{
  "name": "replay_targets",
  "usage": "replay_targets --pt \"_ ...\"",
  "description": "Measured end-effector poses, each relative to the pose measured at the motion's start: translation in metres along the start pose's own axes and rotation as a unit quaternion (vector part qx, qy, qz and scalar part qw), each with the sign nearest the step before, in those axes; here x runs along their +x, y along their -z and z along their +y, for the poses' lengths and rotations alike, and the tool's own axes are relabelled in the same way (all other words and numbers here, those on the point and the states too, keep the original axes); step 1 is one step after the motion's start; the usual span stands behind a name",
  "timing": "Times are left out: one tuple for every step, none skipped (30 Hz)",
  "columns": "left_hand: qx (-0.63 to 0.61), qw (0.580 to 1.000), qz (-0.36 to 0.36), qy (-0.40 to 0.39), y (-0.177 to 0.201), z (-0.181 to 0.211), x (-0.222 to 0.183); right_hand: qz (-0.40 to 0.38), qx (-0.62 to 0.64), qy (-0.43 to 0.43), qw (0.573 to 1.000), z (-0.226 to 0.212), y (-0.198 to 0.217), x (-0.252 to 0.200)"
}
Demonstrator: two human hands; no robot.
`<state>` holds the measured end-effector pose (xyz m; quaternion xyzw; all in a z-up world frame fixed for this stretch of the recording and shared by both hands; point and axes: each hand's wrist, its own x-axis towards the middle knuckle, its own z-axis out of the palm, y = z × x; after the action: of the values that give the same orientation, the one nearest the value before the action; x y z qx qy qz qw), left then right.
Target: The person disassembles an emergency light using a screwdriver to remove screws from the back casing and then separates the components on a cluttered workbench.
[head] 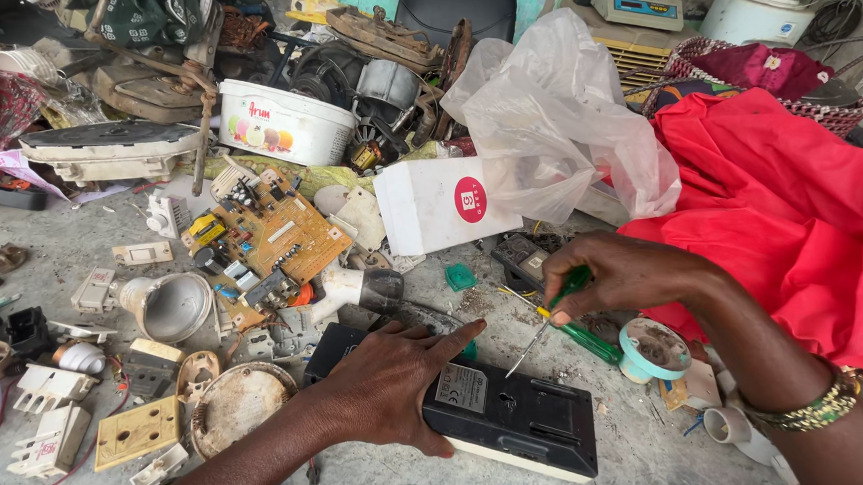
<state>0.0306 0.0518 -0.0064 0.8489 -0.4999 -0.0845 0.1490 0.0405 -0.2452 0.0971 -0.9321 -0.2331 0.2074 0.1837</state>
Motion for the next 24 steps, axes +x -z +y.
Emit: replay_targets --pt "0.004 1.000 -0.009 0.010 0.000 0.000 0.001 0.029 -0.017 -0.029 0.999 -0.008 0.002 -0.010" --pt "0.007 1.000 -0.019 0.020 0.001 0.001 0.001 0.058 -0.034 -0.058 0.996 -0.015 0.004 -0.019" --pt "0.005 1.000 -0.022 0.019 0.002 0.002 0.001 0.057 -0.031 -0.060 0.996 -0.023 0.003 -0.024" --pt "0.008 0.999 -0.025 0.029 0.003 0.002 0.001 0.055 -0.055 -0.074 0.994 -0.029 0.002 -0.027" --pt "0.012 0.999 -0.027 0.041 0.003 0.003 0.001 0.054 -0.079 -0.086 0.992 -0.035 0.000 -0.026" --pt "0.010 0.999 -0.030 0.040 0.004 0.004 0.001 0.052 -0.077 -0.087 0.992 -0.040 -0.002 -0.026" --pt "0.010 0.999 -0.031 0.043 0.004 0.005 0.001 0.059 -0.090 -0.079 0.991 -0.043 -0.004 -0.026" --pt "0.011 0.998 -0.032 0.046 0.005 0.005 0.001 0.065 -0.103 -0.072 0.990 -0.046 -0.005 -0.026" --pt "0.011 0.998 -0.032 0.046 0.005 0.005 0.001 0.066 -0.104 -0.071 0.990 -0.047 -0.005 -0.026" --pt "0.011 0.999 -0.023 0.038 0.005 0.006 0.001 0.075 -0.105 -0.068 0.989 -0.049 -0.005 -0.026" --pt "0.010 0.999 -0.013 0.029 0.005 0.006 0.001 0.084 -0.106 -0.065 0.989 -0.050 -0.005 -0.025" --pt "0.011 0.999 -0.013 0.030 0.006 0.005 0.001 0.084 -0.107 -0.064 0.989 -0.051 -0.005 -0.025" --pt "0.007 0.999 -0.015 0.030 0.005 0.005 0.001 0.082 -0.113 -0.064 0.988 -0.052 -0.006 -0.025" --pt "0.003 0.999 -0.017 0.030 0.005 0.005 0.000 0.081 -0.120 -0.064 0.987 -0.053 -0.006 -0.025" --pt "0.002 0.999 -0.017 0.031 0.005 0.005 0.001 0.080 -0.120 -0.063 0.988 -0.055 -0.007 -0.025" --pt "0.008 1.000 -0.013 0.026 0.005 0.004 0.001 0.087 -0.140 -0.057 0.985 -0.057 -0.008 -0.025" --pt "0.013 1.000 -0.008 0.022 0.004 0.004 0.001 0.094 -0.160 -0.051 0.981 -0.061 -0.009 -0.025" --pt "0.012 1.000 -0.008 0.023 0.004 0.004 0.000 0.092 -0.160 -0.050 0.981 -0.065 -0.010 -0.026" --pt "0.013 1.000 -0.010 0.026 0.004 0.004 0.001 0.097 -0.188 -0.032 0.977 -0.070 -0.011 -0.026" --pt "0.014 0.999 -0.011 0.029 0.004 0.004 0.001 0.102 -0.215 -0.013 0.971 -0.076 -0.012 -0.026" --pt "0.014 0.999 -0.012 0.028 0.004 0.004 0.000 0.102 -0.214 -0.013 0.971 -0.083 -0.012 -0.025" --pt "0.009 1.000 -0.003 0.023 0.004 0.004 0.000 0.097 -0.247 0.018 0.964 -0.089 -0.013 -0.023" --pt "0.004 1.000 0.004 0.017 0.004 0.004 0.000 0.094 -0.277 0.047 0.955 -0.095 -0.015 -0.020" --pt "0.005 1.000 0.002 0.016 0.004 0.005 0.000 0.095 -0.275 0.046 0.956 -0.101 -0.015 -0.012"
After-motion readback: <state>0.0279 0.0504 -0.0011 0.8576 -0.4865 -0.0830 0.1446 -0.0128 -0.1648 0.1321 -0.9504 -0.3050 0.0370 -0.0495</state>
